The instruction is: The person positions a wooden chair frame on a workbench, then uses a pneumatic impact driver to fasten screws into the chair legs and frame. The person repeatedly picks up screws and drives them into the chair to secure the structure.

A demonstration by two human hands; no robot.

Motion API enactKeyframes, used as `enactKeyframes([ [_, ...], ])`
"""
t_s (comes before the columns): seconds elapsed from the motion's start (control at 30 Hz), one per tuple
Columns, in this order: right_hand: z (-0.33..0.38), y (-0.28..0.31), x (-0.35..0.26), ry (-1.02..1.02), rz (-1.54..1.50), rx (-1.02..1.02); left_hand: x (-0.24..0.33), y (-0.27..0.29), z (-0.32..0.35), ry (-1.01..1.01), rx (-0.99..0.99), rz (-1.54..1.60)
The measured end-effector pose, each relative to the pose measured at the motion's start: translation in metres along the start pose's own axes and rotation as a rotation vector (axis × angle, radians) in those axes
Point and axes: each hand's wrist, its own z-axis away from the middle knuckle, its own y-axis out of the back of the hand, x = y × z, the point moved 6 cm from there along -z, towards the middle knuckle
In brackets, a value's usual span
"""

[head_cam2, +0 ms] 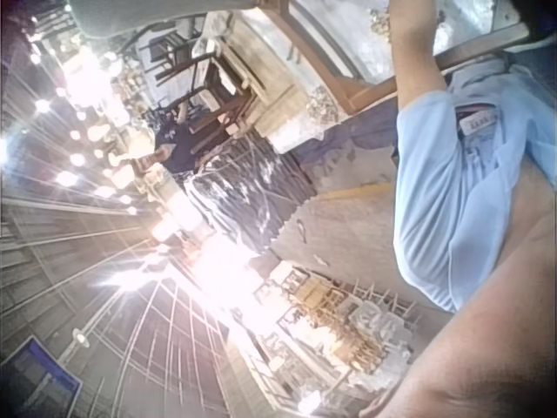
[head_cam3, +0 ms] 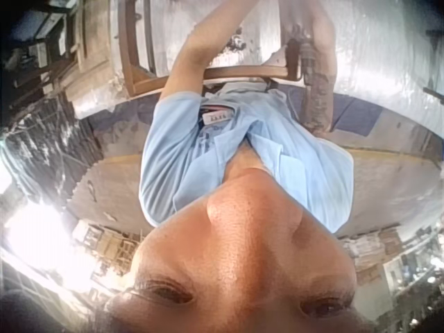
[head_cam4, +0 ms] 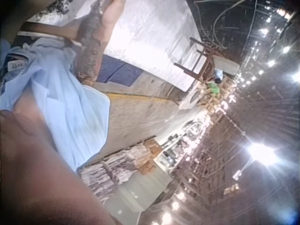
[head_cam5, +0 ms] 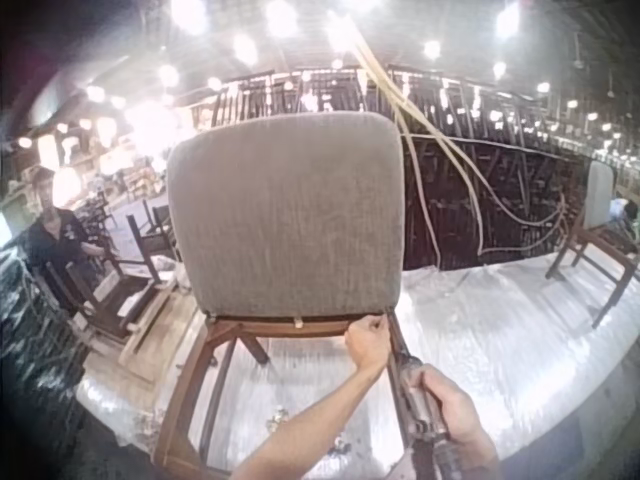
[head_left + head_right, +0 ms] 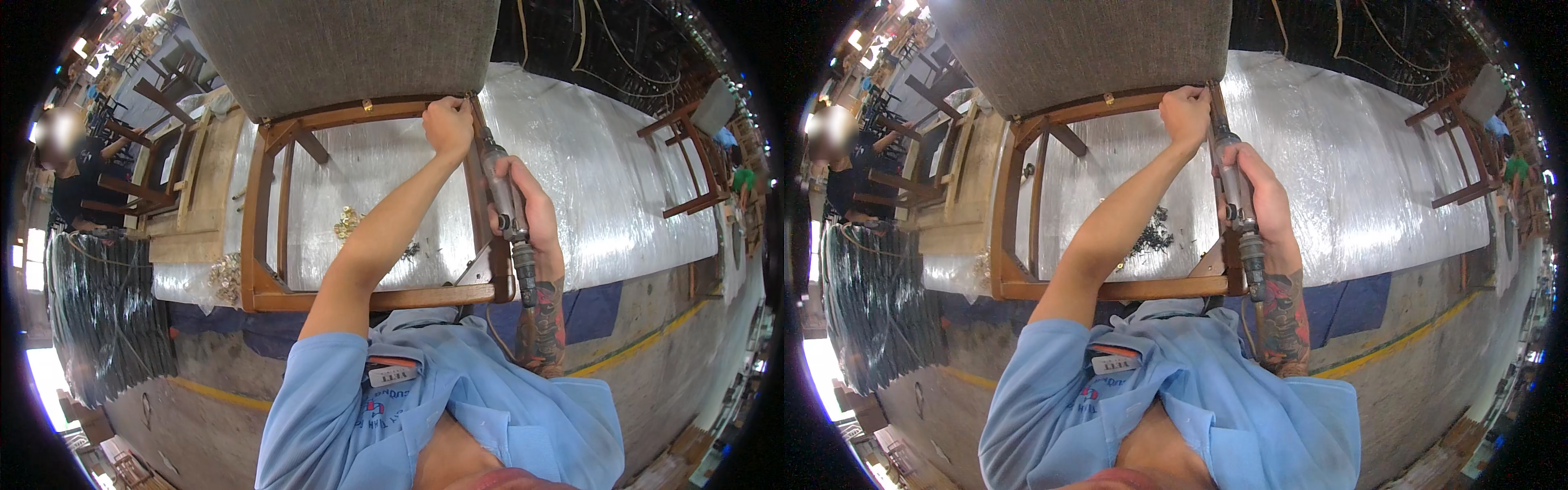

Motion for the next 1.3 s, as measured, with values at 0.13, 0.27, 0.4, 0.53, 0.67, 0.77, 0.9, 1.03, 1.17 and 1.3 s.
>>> enactKeyframes([
  [0.13, 0.001, 0.009, -0.003, -0.02, -0.049, -0.013, 0.002, 0.0, 0.002, -0.053, -0.021, -0.013],
  [0.27, 0.001, 0.012, -0.003, -0.018, -0.081, -0.034, 0.004, -0.001, 0.003, -0.101, -0.01, -0.002],
  [0.4, -0.001, 0.016, -0.003, -0.027, -0.065, -0.045, 0.002, 0.0, 0.003, -0.095, 0.013, -0.027],
  [0.53, 0.0, 0.018, -0.005, -0.029, -0.064, -0.064, 0.005, 0.0, 0.005, -0.116, 0.002, -0.032],
  [0.67, -0.001, 0.022, -0.005, -0.026, -0.092, -0.106, 0.005, 0.0, 0.008, -0.14, -0.002, -0.029],
  [0.77, -0.002, 0.023, -0.005, -0.012, -0.086, -0.074, 0.003, -0.001, 0.008, -0.18, -0.003, -0.056],
  [0.9, -0.003, 0.019, -0.003, -0.019, -0.121, -0.059, 0.001, -0.002, 0.008, -0.318, 0.075, -0.027],
  [1.03, -0.003, 0.015, -0.002, 0.002, -0.141, -0.046, 0.002, -0.001, 0.009, -0.434, 0.033, -0.031],
  [1.17, -0.005, 0.008, 0.001, -0.001, -0.154, -0.046, -0.003, 0.002, 0.009, -0.519, 0.021, -0.039],
  [1.3, -0.012, 0.001, 0.006, 0.015, -0.156, -0.005, 0.0, 0.001, 0.01, -0.528, 0.021, -0.019],
])
